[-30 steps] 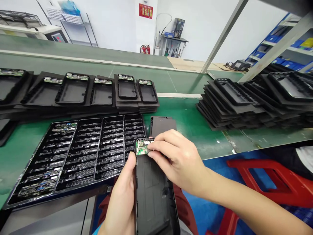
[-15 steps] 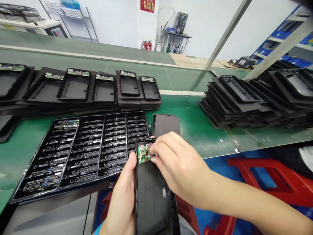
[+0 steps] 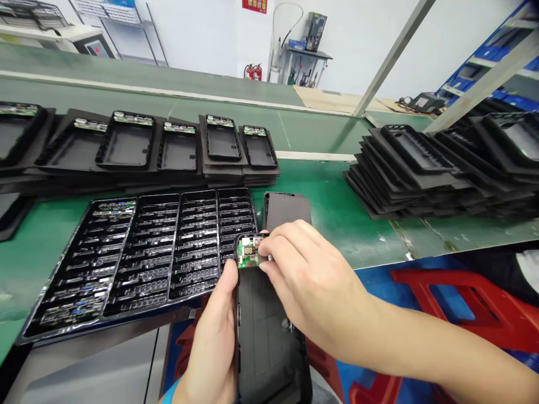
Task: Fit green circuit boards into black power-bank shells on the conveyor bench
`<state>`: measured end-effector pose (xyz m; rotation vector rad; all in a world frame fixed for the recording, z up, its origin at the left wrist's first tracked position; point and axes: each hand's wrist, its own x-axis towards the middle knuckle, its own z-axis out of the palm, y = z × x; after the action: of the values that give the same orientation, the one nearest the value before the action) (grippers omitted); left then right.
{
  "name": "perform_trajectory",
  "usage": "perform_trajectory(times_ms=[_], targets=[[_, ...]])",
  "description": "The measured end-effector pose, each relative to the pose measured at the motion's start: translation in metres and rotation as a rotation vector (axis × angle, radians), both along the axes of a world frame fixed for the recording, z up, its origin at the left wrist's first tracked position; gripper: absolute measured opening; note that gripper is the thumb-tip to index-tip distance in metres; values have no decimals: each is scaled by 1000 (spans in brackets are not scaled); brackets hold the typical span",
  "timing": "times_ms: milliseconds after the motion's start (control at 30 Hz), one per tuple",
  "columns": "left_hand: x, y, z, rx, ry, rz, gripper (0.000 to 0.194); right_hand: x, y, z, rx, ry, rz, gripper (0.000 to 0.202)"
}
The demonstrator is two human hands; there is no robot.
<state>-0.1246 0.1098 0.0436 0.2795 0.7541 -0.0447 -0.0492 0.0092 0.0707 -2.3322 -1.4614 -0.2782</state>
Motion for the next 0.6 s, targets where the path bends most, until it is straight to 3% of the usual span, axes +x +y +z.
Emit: perform_trajectory(times_ms=[133, 300, 600], targets=[[1, 1, 0, -7, -33, -2, 30, 2, 0, -2, 14, 3, -18, 15], [2, 3, 0, -53, -28, -7, 33, 8, 0, -5, 100, -22, 60, 17], [1, 3, -6, -47, -13, 2, 30, 6, -4, 0, 47, -10, 86, 17]])
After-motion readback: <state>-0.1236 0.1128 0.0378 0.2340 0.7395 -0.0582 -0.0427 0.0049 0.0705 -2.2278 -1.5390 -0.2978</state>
